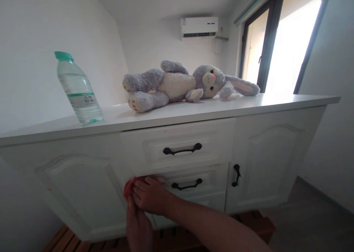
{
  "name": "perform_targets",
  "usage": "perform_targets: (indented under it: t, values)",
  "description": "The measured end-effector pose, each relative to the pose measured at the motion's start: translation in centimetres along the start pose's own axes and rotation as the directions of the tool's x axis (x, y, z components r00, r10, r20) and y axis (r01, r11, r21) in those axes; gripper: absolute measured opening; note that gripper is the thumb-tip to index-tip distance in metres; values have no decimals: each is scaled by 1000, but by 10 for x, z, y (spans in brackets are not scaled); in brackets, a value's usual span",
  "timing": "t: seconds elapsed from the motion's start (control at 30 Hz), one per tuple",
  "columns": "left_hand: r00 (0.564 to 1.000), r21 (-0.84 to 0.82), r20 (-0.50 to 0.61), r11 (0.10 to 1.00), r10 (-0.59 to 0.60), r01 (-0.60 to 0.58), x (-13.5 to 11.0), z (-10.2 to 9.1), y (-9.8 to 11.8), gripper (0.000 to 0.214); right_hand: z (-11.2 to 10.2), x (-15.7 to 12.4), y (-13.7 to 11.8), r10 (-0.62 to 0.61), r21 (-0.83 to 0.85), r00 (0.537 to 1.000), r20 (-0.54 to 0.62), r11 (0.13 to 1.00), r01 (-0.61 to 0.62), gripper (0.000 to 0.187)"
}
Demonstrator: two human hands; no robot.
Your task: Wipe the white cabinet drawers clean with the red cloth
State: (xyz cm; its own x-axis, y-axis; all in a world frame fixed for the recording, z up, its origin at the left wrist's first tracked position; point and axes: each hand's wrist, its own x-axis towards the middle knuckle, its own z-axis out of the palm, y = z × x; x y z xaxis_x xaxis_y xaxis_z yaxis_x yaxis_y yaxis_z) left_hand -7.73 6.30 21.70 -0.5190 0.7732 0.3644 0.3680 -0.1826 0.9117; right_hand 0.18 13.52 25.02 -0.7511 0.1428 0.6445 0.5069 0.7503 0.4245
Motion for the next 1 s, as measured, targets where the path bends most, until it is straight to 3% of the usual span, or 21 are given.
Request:
perform_targets:
  t: [0.1,0.17,0.27,0.4,0.5,0.57,0.63,0.8,0.9,1.0]
  values:
    - [999,28,52,1000,-9,8,-10,26,-1,61,-9,-31,16,53,-10,998,-24,999,-53,24]
    - [987,32,156,999,36,-42,-32,52,3,62,-32,-67,29,115,-25,993,-40,993,-116,21]
    - [935,48,314,981,163,-187,-74,99,18,64,-80,-131,51,233,-58,971,-61,970,-236,18]
    - [789,-21,539,940,297,-339,-124,160,51,57,-144,-208,75,386,-190,919,-80,899,-395,23]
    - [675,-81,647,912,355,-401,-144,188,71,60,-168,-247,83,452,-286,886,-100,840,-461,26]
    - [612,-96,703,900,364,-425,-151,197,72,64,-166,-266,80,491,-301,865,-105,813,-499,29]
    - [571,-80,755,910,322,-408,-157,197,61,66,-151,-283,69,512,-291,852,-111,803,-520,30]
    - [518,63,852,967,77,-248,-175,185,3,66,-89,-319,26,564,-202,819,-105,795,-572,30]
    - [582,86,812,980,37,-181,-181,181,-29,64,-59,-322,10,569,-158,812,-127,797,-583,27]
    - [666,48,743,986,71,-158,-173,171,-53,64,-36,-304,1,549,-112,825,-132,819,-563,21]
